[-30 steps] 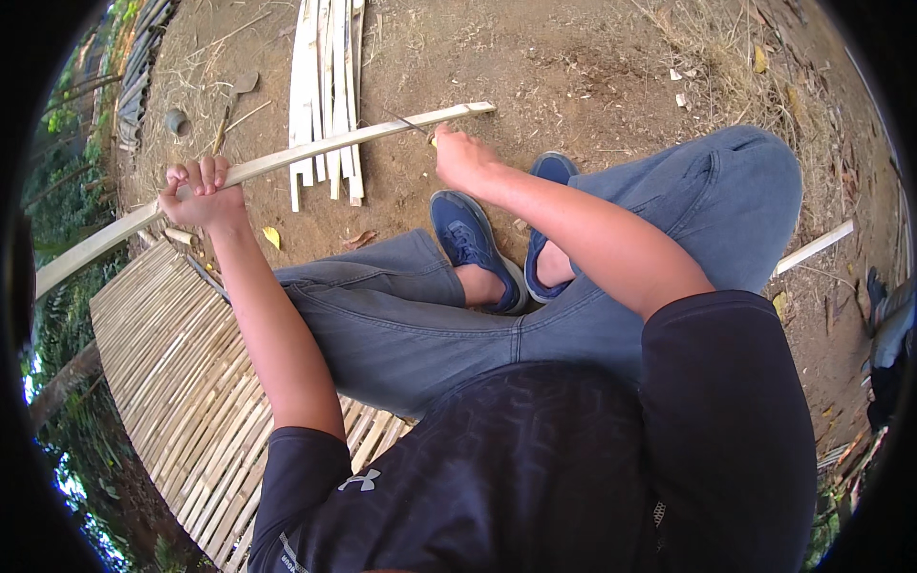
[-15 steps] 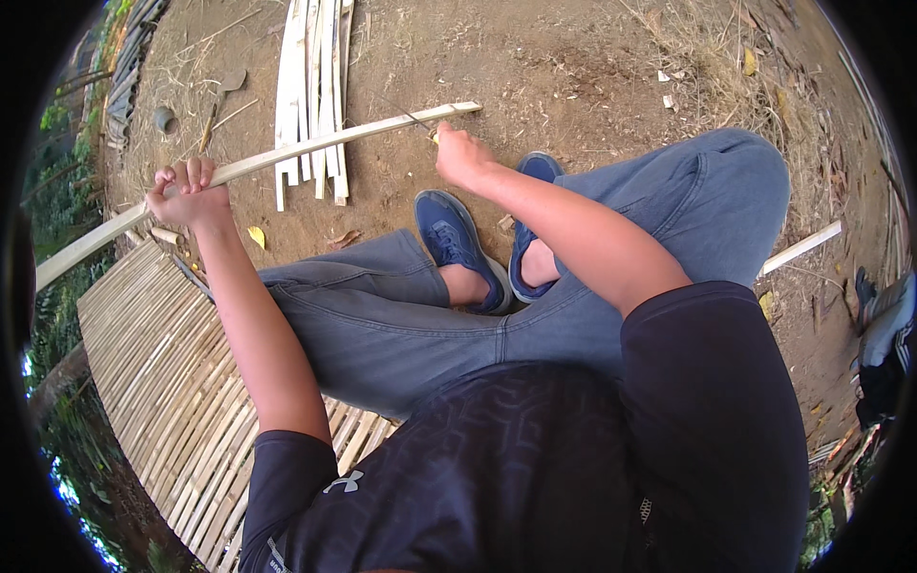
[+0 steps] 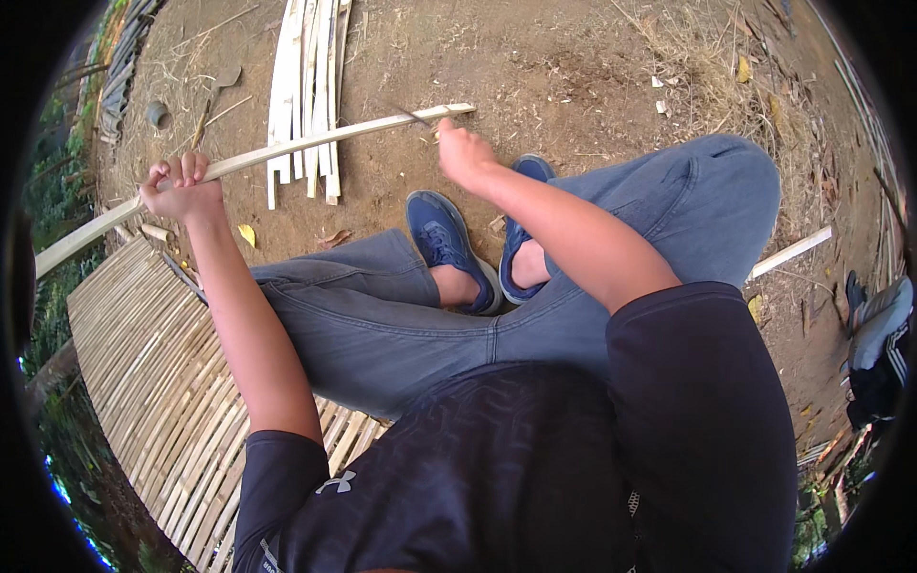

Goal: The person scrapes a strip of bamboo using a knife while sitting on the ground.

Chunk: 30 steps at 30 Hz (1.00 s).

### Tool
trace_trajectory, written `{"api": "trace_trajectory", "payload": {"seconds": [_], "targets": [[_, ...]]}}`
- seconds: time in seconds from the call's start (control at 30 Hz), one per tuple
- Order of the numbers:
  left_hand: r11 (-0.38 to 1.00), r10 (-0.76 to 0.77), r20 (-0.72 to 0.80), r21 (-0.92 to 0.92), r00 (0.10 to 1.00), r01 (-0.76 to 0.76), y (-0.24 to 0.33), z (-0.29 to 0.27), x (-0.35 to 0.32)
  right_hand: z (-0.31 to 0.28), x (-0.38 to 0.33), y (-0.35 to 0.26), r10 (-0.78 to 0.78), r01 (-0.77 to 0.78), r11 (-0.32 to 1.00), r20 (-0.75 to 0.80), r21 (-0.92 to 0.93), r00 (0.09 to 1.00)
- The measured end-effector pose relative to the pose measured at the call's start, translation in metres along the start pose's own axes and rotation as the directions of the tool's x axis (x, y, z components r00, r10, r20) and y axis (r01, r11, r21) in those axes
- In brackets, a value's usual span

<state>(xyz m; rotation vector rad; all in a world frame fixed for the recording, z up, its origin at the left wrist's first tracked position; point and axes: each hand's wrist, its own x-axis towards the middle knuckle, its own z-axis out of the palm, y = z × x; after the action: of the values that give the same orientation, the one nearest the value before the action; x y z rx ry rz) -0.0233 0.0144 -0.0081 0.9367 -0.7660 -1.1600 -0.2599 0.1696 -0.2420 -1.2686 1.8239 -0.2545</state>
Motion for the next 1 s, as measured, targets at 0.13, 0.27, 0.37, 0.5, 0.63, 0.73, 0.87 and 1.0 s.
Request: {"api": "trace_trajectory", "payload": {"seconds": [0.13, 0.27, 0.37, 0.5, 0.63, 0.73, 0.87, 1.0], "targets": [[1.0, 0.006, 0.006, -0.014, 1.0, -0.006, 0.002, -0.008, 0.007, -0.01, 0.002, -0.002, 0.032, -0.03, 0.999, 0.048, -0.03, 0.998], [1.0, 0.013, -0.028, 0.023, 1.0, -0.013, 0.001, -0.004, 0.0, 0.0, 0.005, 0.03, 0.141, -0.137, 0.988, -0.054, 0.078, 0.989], [1.0, 0.008, -0.025, 0.002, 1.0, -0.008, 0.0, -0.005, 0.006, -0.006, 0.007, 0.003, -0.005, 0.008, 0.995, 0.032, -0.098, 0.999], [1.0, 0.007, 0.008, -0.008, 1.0, -0.007, 0.001, -0.004, 0.005, -0.005, 0.011, 0.036, 0.125, -0.128, 0.992, -0.121, -0.019, 0.985], [1.0, 0.007, -0.008, -0.03, 1.0, -0.007, 0.001, -0.007, 0.004, -0.006, -0.002, -0.016, -0.12, 0.122, 0.988, 0.029, -0.093, 0.992], [1.0, -0.013, 0.061, -0.008, 0.998, 0.013, 0.002, 0.0, 0.003, 0.002, 0.015, 0.05, 0.083, -0.083, 0.996, -0.014, -0.015, 0.996], [0.999, 0.018, 0.039, -0.028, 0.999, -0.017, 0.003, -0.004, 0.0, 0.0, 0.01, 0.01, 0.062, -0.061, 0.998, 0.031, -0.019, 0.998], [1.0, 0.026, 0.087, 0.01, 0.996, -0.027, 0.002, 0.007, 0.0, 0.004, 0.029, 0.077, 0.232, -0.24, 0.971, 0.205, 0.016, 0.951]]}}
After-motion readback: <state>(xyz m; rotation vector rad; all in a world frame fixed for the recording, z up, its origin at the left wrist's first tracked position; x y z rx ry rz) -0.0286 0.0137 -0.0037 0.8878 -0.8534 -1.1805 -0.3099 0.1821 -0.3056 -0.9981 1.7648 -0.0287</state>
